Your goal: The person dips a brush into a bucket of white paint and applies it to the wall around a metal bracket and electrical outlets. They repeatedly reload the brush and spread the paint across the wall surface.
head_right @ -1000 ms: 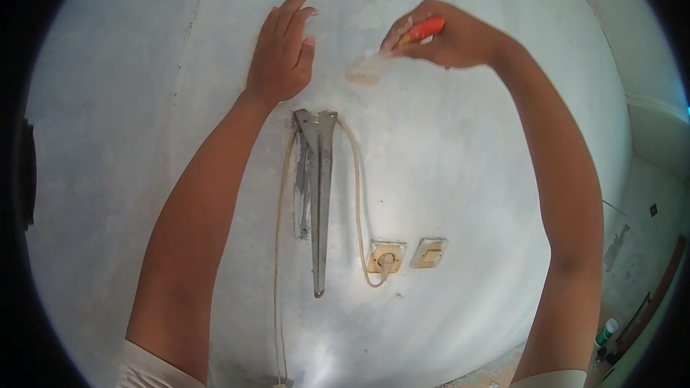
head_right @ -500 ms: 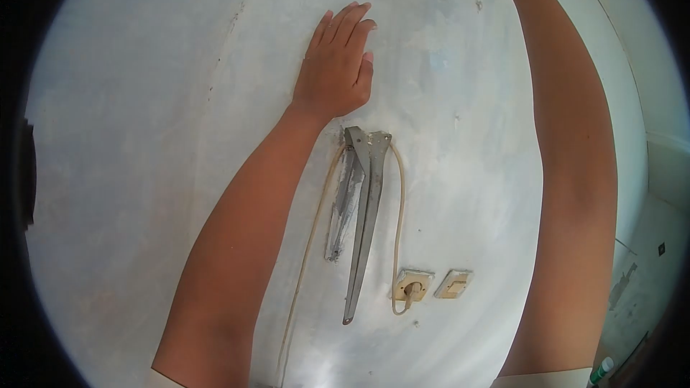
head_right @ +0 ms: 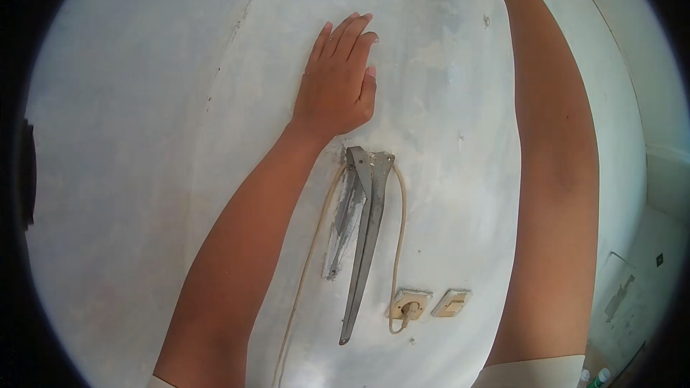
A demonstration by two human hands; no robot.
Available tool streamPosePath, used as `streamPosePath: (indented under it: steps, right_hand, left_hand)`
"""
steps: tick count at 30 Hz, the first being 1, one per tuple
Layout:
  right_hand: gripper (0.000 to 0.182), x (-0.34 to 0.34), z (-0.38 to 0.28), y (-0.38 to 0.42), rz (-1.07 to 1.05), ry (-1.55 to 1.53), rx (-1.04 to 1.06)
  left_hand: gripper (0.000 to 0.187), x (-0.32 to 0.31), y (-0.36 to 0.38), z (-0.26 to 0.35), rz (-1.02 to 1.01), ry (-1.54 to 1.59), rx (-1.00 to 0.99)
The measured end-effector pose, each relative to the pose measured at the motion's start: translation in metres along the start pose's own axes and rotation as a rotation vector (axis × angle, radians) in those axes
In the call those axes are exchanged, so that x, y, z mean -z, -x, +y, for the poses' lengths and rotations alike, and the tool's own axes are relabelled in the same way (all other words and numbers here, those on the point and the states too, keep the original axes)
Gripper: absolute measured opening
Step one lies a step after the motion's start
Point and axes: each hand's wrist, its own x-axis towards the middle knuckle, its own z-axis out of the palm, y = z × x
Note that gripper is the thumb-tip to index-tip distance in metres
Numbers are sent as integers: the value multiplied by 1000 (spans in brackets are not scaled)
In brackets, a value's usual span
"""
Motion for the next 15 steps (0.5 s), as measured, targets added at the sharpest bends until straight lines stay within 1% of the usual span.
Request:
streamPosePath:
  steps: [1,3,4,6,7,9,10,14,15]
  right_hand:
    - [19,4,1,1,7,-5,-5]
    - [17,18,-10,11,-117,21,-23]
    - [17,25,-13,17,-112,20,-24]
    - [17,36,-15,28,-287,27,71]
    - [17,40,-17,33,-288,29,69]
    - [15,49,-18,42,-440,-16,-29]
    - [13,54,-19,47,-515,-93,-33]
    - [12,72,-26,60,-496,-80,-82]
    - [12,78,-22,59,-509,-141,-37]
  left_hand:
    - [36,0,0,1,-2,0,-1]
    - [36,0,0,0,-1,-9,-6]
    - [36,-1,0,0,-3,-10,2]
    - [36,0,0,0,-4,-11,1]
    - [36,0,0,0,-5,-12,4]
    - [36,0,0,-1,-1,-6,9]
    - [36,0,0,-1,4,-2,15]
    - [36,0,0,0,9,8,12]
    - [36,0,-1,0,9,-13,15]
